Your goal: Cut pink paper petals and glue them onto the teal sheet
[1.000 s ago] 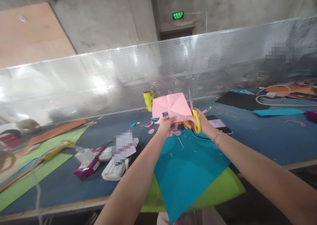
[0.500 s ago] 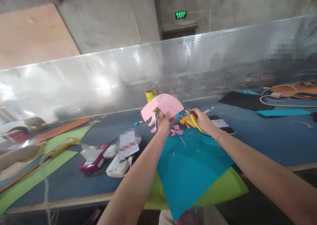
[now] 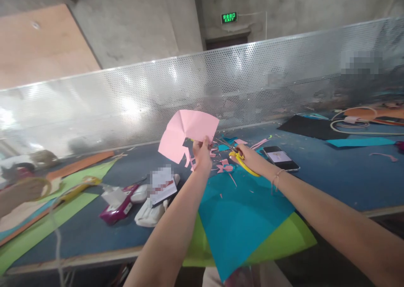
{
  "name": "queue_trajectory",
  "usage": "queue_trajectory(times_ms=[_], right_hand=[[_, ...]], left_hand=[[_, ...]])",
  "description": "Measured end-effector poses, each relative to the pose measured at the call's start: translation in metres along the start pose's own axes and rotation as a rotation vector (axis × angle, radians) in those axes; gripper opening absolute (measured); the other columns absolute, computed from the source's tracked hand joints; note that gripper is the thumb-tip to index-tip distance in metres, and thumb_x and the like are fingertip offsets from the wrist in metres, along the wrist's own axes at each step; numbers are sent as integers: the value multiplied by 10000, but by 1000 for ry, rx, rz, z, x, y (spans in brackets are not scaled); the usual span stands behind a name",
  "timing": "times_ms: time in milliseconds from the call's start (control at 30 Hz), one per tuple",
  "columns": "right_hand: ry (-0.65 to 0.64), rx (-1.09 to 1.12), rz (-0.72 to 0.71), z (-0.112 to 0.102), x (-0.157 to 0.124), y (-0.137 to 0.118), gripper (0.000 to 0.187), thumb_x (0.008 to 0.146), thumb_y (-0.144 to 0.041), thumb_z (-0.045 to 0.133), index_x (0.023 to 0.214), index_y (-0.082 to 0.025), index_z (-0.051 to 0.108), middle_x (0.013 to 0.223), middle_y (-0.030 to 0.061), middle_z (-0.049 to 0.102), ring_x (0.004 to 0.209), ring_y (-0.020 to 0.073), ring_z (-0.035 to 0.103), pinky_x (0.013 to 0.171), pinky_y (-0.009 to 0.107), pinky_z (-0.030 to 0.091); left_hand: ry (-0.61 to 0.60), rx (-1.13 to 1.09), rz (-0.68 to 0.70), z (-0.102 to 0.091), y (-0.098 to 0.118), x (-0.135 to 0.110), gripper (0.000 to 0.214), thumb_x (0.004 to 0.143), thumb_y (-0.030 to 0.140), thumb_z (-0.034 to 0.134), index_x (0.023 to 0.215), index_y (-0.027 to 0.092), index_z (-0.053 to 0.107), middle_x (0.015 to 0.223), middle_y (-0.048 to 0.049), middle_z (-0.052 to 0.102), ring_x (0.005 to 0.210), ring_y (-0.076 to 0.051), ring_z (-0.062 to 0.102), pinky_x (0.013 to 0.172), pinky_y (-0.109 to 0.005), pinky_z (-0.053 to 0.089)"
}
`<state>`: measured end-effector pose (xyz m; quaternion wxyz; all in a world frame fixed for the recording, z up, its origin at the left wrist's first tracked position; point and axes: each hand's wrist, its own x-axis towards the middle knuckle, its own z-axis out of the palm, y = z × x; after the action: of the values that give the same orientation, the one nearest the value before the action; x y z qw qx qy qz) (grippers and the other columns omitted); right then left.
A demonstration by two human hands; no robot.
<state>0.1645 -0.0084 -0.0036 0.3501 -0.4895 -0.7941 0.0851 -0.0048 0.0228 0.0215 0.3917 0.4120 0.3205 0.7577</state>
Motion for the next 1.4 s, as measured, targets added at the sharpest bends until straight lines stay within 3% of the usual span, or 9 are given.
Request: queue_trajectory(times_ms=[200,467,700,1100,1400], right_hand=[[7,40,47,4,6,13,367,767,-496,509,931,-168,498,756,39,564,637,153,515,574,256,367],[11,71,1,6,6,14,361,768,-473,516,934,-152,504,778,51,574,641,152,522,579,254,373],[19,100,-16,6,7,14,313,783,-459,491,880,-161,494,747,36,554,627,146,506,560,251,371],[7,60,-49,-3,6,12,293,779,-440,501,870,-165,546,783,64,609,701,188,568,613,273,399],[-3,137,-57,-9,3,3,296,753,-471,525,713,-183,580,630,24,588,579,157,535,540,248,376]], left_hand=[[-39,-83,-57,3,4,-4,182,696,263,625,838,197,533,928,-35,605,713,-94,571,631,-217,488],[-211,-176,-121,9,-1,-12,296,576,310,722,779,166,562,740,1,595,642,-84,546,626,-220,462],[-257,-163,-167,10,-6,-17,299,548,303,740,759,162,581,691,21,578,607,-74,518,597,-214,443],[-301,-51,-143,8,-7,-12,290,573,328,713,769,154,589,738,-12,621,674,-109,565,621,-228,456],[-363,186,-51,3,-3,-5,258,659,364,645,756,135,576,673,-16,601,573,-112,558,579,-250,477]])
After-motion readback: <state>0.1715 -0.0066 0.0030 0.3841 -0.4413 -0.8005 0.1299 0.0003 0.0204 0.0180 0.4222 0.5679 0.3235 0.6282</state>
